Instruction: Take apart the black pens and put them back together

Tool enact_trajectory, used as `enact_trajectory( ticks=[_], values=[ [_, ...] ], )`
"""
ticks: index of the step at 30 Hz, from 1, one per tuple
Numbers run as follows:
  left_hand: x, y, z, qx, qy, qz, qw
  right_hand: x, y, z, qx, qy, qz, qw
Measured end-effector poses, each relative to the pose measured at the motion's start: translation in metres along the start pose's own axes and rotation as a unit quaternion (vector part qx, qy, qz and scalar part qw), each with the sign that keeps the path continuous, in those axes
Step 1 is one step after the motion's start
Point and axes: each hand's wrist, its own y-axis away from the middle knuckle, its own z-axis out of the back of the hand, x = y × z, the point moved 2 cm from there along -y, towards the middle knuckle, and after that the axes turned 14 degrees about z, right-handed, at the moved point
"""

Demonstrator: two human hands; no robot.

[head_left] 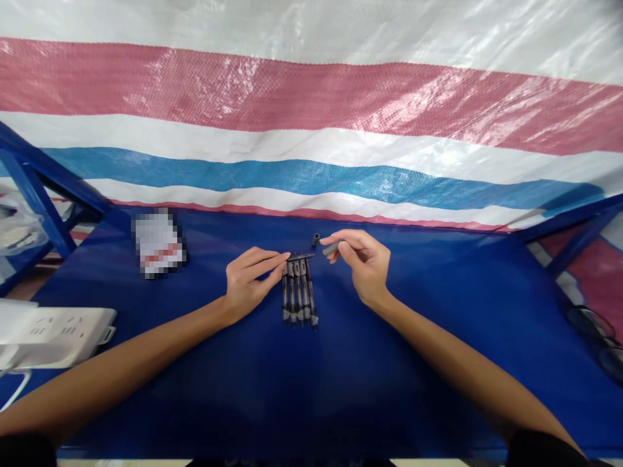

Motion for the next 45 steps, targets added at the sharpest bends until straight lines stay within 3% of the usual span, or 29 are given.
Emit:
enact_trajectory(
  ticks=[4,14,23,29,45],
  values=[
    [0.001,0.0,-0.001,0.003,-0.001,-0.002,1.0,-0.002,0.003,-0.001,0.007,-0.036,-0.003,0.999],
    [0.0,0.0,-0.002,0.005,0.006,-0.01,1.0,-0.012,0.008,-0.009,0.02,-0.056,-0.099,0.993],
    [-0.001,0.0,-0.001,-0.009,0.002,0.001,1.0,-0.002,0.007,-0.006,0.072,0.02,-0.022,0.997],
    [-0.001,0.001,0.0,0.004,-0.004,-0.022,1.0,-0.005,0.008,-0.007,0.032,-0.014,-0.062,0.997],
    [-0.002,0.0,-0.002,0.008,-0.009,-0.008,1.0,-0.013,0.01,-0.006,0.067,-0.124,-0.115,0.983]
  ],
)
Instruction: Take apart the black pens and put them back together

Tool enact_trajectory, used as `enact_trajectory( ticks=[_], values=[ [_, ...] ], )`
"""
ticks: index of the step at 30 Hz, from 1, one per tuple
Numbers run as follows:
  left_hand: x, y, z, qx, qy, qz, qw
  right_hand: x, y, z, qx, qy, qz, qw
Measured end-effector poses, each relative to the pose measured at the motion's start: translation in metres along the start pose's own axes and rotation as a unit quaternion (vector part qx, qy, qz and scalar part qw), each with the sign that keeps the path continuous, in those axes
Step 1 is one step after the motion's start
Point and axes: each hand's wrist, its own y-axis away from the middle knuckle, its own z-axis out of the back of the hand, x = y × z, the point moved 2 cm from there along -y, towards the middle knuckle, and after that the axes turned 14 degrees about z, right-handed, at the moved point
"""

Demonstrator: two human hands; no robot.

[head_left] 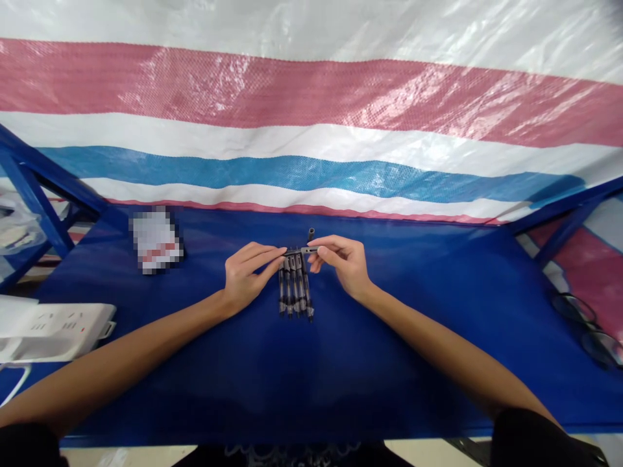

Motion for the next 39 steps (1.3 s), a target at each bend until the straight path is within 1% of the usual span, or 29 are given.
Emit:
enact_trajectory(
  ticks=[6,15,18,22,25,27,30,34,37,39],
  values=[
    [0.001,0.0,-0.001,0.0,0.005,0.015,1.0,-0.003,0.001,0.0,0.01,-0.024,0.01,1.0],
    [0.001,0.0,-0.002,0.018,-0.003,0.039,0.999,-0.003,0.002,0.001,-0.001,0.001,0.01,1.0],
    [0.0,0.0,-0.002,0.02,-0.004,0.036,0.999,-0.003,0.001,0.001,0.003,0.009,0.011,1.0],
    [-0.001,0.0,-0.001,0.007,-0.009,0.018,1.0,0.002,0.0,0.002,0.02,0.028,0.023,0.999],
    [-0.001,0.0,-0.001,0.004,-0.012,0.014,1.0,0.007,-0.001,0.002,0.038,0.077,0.025,0.996],
    [-0.001,0.001,-0.001,0.003,-0.012,0.016,1.0,0.009,-0.002,0.003,0.037,0.129,0.036,0.99],
    [-0.002,0.001,0.0,0.001,-0.01,0.019,1.0,0.012,-0.004,0.004,0.046,0.199,0.073,0.976],
    [-0.001,0.001,0.0,0.009,-0.002,0.018,1.0,0.017,-0.007,0.003,0.092,0.271,0.138,0.948],
    [-0.001,0.001,-0.001,0.014,0.0,0.021,1.0,0.021,-0.008,0.003,0.104,0.309,0.194,0.925],
    [-0.001,0.001,-0.001,0.014,0.002,0.023,1.0,0.023,-0.009,0.003,0.111,0.328,0.219,0.912]
  ],
)
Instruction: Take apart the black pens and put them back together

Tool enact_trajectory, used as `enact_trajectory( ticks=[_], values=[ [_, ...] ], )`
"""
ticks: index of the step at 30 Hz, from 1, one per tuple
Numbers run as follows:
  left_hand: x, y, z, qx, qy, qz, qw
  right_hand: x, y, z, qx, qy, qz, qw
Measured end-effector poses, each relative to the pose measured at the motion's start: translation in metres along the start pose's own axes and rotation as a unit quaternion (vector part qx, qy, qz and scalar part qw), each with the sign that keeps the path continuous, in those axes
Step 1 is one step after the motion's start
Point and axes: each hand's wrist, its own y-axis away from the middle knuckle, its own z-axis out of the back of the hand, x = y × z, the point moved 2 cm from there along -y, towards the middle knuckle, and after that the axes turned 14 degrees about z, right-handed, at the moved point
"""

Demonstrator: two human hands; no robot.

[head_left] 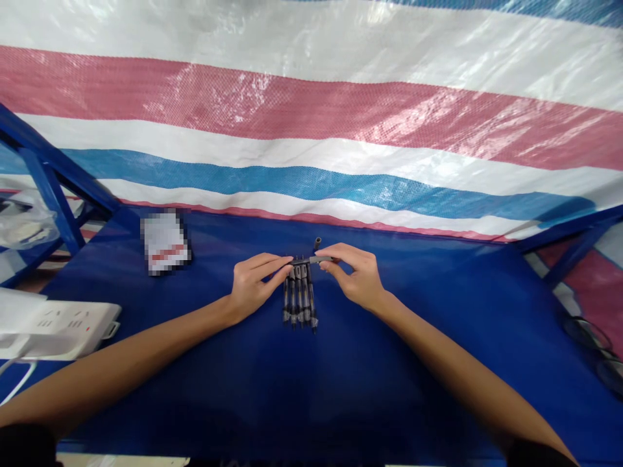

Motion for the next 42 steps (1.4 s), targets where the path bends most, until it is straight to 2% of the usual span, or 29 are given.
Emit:
enact_trajectory(
  ticks=[8,16,19,23,29,34,39,42],
  values=[
    [-0.001,0.0,0.0,0.0,0.003,-0.007,1.0,-0.002,0.0,0.004,0.037,0.026,0.046,0.998],
    [-0.002,0.0,0.002,-0.024,-0.006,-0.006,1.0,-0.005,-0.002,0.006,0.039,0.016,-0.02,0.999],
    [-0.001,0.0,0.002,-0.022,-0.003,-0.002,1.0,-0.005,-0.002,0.005,0.015,-0.056,-0.084,0.995],
    [-0.002,0.0,0.002,-0.026,0.001,-0.008,1.0,-0.007,-0.003,0.002,-0.048,-0.2,-0.174,0.963],
    [-0.003,0.001,0.003,-0.02,0.002,-0.005,1.0,-0.009,-0.003,-0.002,-0.096,-0.243,-0.189,0.947],
    [-0.002,0.0,0.003,-0.025,0.004,0.007,1.0,-0.014,-0.005,0.004,-0.17,-0.27,-0.202,0.926],
    [-0.001,0.0,0.002,-0.025,0.008,0.006,1.0,-0.015,-0.008,0.009,-0.142,-0.282,-0.251,0.915],
    [0.0,0.001,0.002,-0.025,0.007,0.004,1.0,-0.012,-0.01,0.008,-0.076,-0.314,-0.28,0.904]
  ],
)
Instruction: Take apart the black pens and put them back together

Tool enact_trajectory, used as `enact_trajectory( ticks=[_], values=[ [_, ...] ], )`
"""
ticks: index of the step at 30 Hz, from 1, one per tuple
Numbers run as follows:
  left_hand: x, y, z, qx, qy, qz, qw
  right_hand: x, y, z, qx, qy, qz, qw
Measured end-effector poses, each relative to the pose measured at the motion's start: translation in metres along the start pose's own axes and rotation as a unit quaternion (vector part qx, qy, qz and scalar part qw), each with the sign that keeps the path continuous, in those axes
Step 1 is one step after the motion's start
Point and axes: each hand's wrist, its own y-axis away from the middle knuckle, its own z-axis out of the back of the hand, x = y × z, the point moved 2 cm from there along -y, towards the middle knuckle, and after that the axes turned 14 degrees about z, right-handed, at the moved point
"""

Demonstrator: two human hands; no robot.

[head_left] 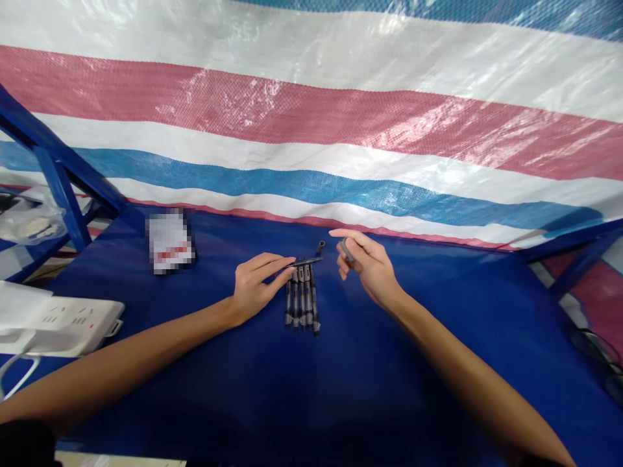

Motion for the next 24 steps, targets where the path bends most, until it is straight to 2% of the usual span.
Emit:
enact_trajectory(
  ticks=[3,6,11,16,18,21,24],
  values=[
    [-0.001,0.0,0.0,-0.003,-0.007,-0.011,1.0,0.003,0.002,-0.003,0.057,-0.024,-0.074,0.995],
    [-0.003,0.001,0.0,-0.006,-0.015,-0.043,0.999,0.006,0.003,-0.006,0.08,-0.031,-0.122,0.989],
    [-0.004,0.004,-0.001,-0.011,-0.051,-0.118,0.992,0.004,0.006,-0.011,0.088,0.024,-0.141,0.986],
    [-0.002,0.008,-0.003,-0.012,-0.081,-0.156,0.984,-0.004,0.013,-0.019,0.097,0.087,-0.14,0.982],
    [-0.002,0.009,-0.003,-0.008,-0.084,-0.162,0.983,-0.005,0.016,-0.023,0.09,0.071,-0.146,0.983],
    [-0.003,0.009,-0.004,-0.008,-0.087,-0.159,0.983,-0.004,0.017,-0.029,0.072,-0.005,-0.172,0.982],
    [-0.003,0.006,-0.004,-0.008,-0.066,-0.126,0.99,-0.002,0.016,-0.028,0.068,-0.074,-0.183,0.978]
  ],
)
